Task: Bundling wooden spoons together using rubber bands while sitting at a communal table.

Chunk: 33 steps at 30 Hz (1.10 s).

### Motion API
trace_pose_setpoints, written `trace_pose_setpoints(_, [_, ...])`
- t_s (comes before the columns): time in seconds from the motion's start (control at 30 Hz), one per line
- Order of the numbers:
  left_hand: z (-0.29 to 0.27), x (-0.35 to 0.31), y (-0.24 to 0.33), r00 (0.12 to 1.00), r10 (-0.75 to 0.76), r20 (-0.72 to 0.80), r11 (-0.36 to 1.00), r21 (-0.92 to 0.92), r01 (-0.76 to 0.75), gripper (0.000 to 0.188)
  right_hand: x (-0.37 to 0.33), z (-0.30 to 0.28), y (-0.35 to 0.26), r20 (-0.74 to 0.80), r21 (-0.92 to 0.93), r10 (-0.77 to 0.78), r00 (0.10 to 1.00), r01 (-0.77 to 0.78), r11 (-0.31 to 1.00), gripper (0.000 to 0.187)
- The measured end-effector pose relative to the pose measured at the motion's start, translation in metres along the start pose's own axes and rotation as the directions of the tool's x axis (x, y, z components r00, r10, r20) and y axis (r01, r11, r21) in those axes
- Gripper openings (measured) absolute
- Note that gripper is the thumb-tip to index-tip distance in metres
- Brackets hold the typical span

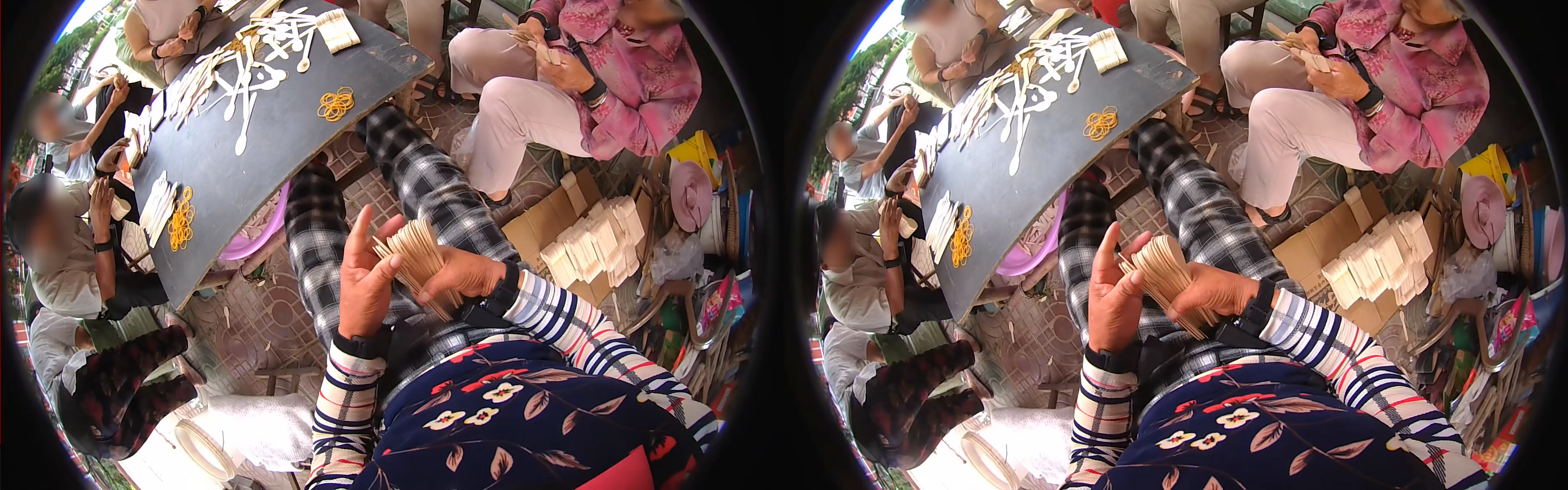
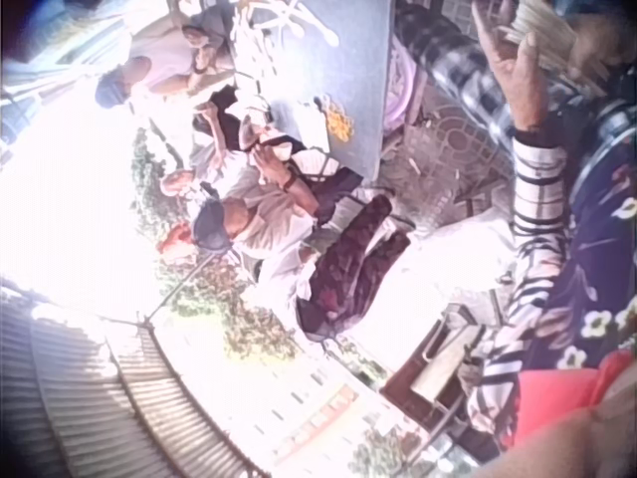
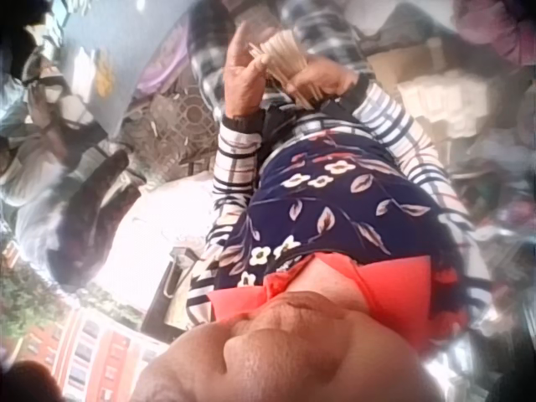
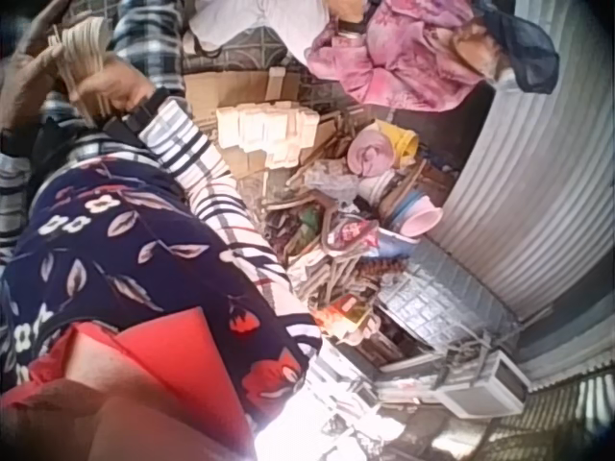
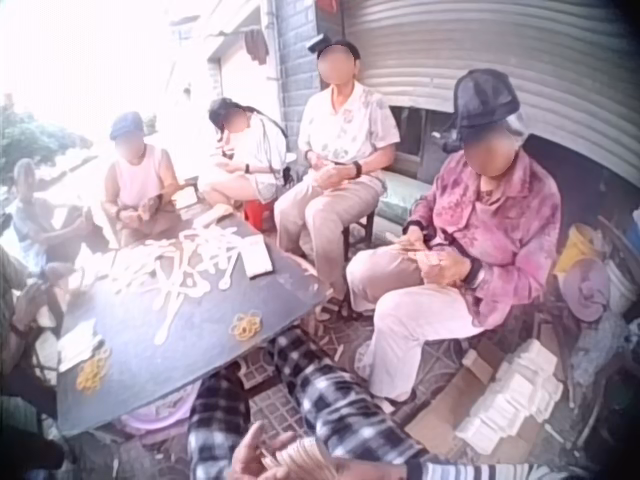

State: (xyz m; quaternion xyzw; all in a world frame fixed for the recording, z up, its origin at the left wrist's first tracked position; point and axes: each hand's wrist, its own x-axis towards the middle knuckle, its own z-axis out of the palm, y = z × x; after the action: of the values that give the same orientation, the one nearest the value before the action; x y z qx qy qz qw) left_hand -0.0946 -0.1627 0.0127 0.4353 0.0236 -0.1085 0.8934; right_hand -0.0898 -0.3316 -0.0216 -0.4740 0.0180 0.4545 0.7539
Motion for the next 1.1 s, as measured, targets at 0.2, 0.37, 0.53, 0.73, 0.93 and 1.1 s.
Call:
trace_pose_setpoints(0.2, [-0.023, 0.000, -0.006, 0.997, 0.000, 0.073, 0.964, 0.267, -0.020, 0.038, -0.003, 0.002, 0.002, 0.048, 0.007, 0.065, 0.997, -0.065, 0.998, 0.045])
trace_pose_setpoints(0.37, [-0.028, -0.010, -0.014, 0.997, -0.061, 0.043, 0.979, 0.199, 0.051, 0.035, -0.006, 0.005, 0.002, 0.062, -0.002, 0.120, 0.991, -0.121, 0.993, 0.045])
trace_pose_setpoints(0.53, [-0.036, -0.017, -0.016, 0.990, -0.144, 0.008, 0.987, 0.069, 0.143, 0.038, -0.001, 0.006, 0.013, 0.043, -0.037, 0.121, 0.992, -0.120, 0.992, 0.047])
trace_pose_setpoints(0.73, [-0.030, -0.012, -0.017, 0.995, -0.102, -0.010, 0.982, -0.160, 0.099, 0.051, 0.002, 0.004, 0.009, 0.060, -0.033, 0.127, 0.990, -0.125, 0.992, 0.045])
trace_pose_setpoints(0.93, [-0.019, -0.003, -0.015, 0.938, -0.304, 0.166, 0.952, 0.021, 0.305, 0.059, 0.002, -0.013, 0.010, 0.188, 0.004, 0.242, 0.952, -0.247, 0.969, 0.040])
trace_pose_setpoints(1.1, [-0.021, 0.000, -0.008, 0.938, -0.255, 0.234, 0.964, 0.133, 0.229, 0.071, 0.004, -0.003, 0.009, 0.290, 0.089, 0.210, 0.934, -0.245, 0.965, 0.036])
